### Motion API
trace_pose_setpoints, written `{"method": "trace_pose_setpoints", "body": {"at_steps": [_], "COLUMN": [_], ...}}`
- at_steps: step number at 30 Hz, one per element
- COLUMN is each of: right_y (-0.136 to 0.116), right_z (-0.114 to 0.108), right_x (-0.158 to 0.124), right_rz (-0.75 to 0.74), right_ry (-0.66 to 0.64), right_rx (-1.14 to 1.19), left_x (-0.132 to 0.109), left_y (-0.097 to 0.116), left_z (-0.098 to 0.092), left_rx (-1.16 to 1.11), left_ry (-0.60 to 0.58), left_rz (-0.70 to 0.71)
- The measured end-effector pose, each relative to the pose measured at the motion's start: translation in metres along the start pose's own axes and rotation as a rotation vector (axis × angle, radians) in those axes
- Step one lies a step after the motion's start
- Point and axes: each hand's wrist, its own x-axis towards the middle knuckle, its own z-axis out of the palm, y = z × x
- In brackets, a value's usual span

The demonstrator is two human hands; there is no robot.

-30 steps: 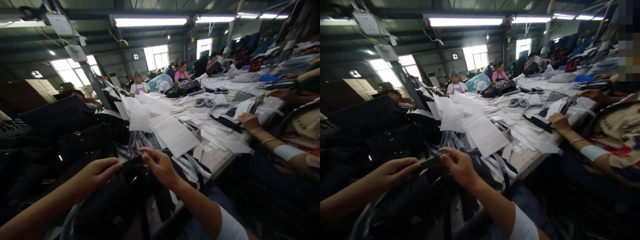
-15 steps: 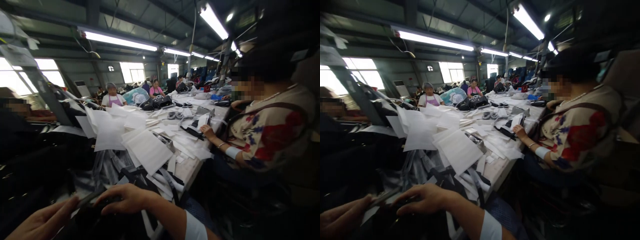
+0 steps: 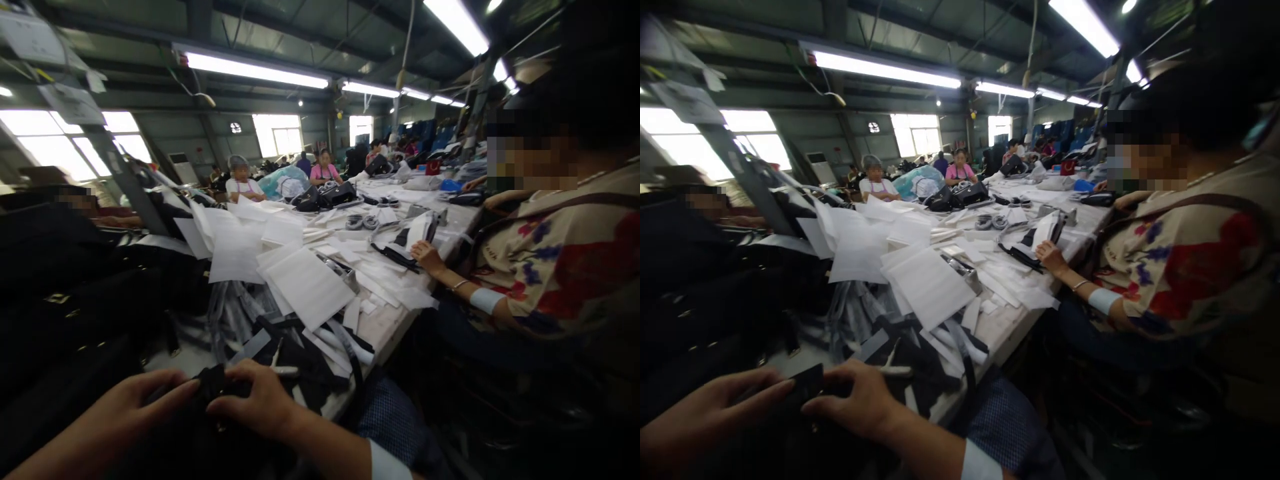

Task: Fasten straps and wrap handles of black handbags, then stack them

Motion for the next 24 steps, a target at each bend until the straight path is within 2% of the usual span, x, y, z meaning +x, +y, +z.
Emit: {"method": "trace_pose_setpoints", "body": {"at_steps": [1,2,4,7,11,18,24], "right_y": [-0.004,-0.007,-0.013,-0.016,-0.014,-0.013,-0.012], "right_z": [-0.004,-0.008,-0.012,-0.012,-0.006,-0.005,-0.005], "right_x": [-0.004,-0.006,-0.008,-0.008,-0.011,-0.014,-0.015], "right_rz": [-0.043,-0.093,-0.150,-0.176,-0.207,-0.217,-0.219], "right_ry": [-0.054,-0.072,-0.011,0.101,0.146,0.163,0.166], "right_rx": [-0.001,-0.002,0.002,-0.019,-0.071,-0.114,-0.096], "left_x": [-0.001,-0.002,-0.001,0.002,0.006,0.009,0.009], "left_y": [0.007,0.014,0.025,0.034,0.041,0.058,0.067], "left_z": [-0.004,-0.007,-0.011,-0.012,-0.011,-0.018,-0.021], "left_rx": [-0.013,-0.024,-0.022,0.014,0.141,0.348,0.412], "left_ry": [-0.103,-0.141,-0.187,-0.184,-0.152,-0.073,-0.134], "left_rz": [-0.043,-0.069,-0.094,-0.115,-0.061,0.015,0.039]}}
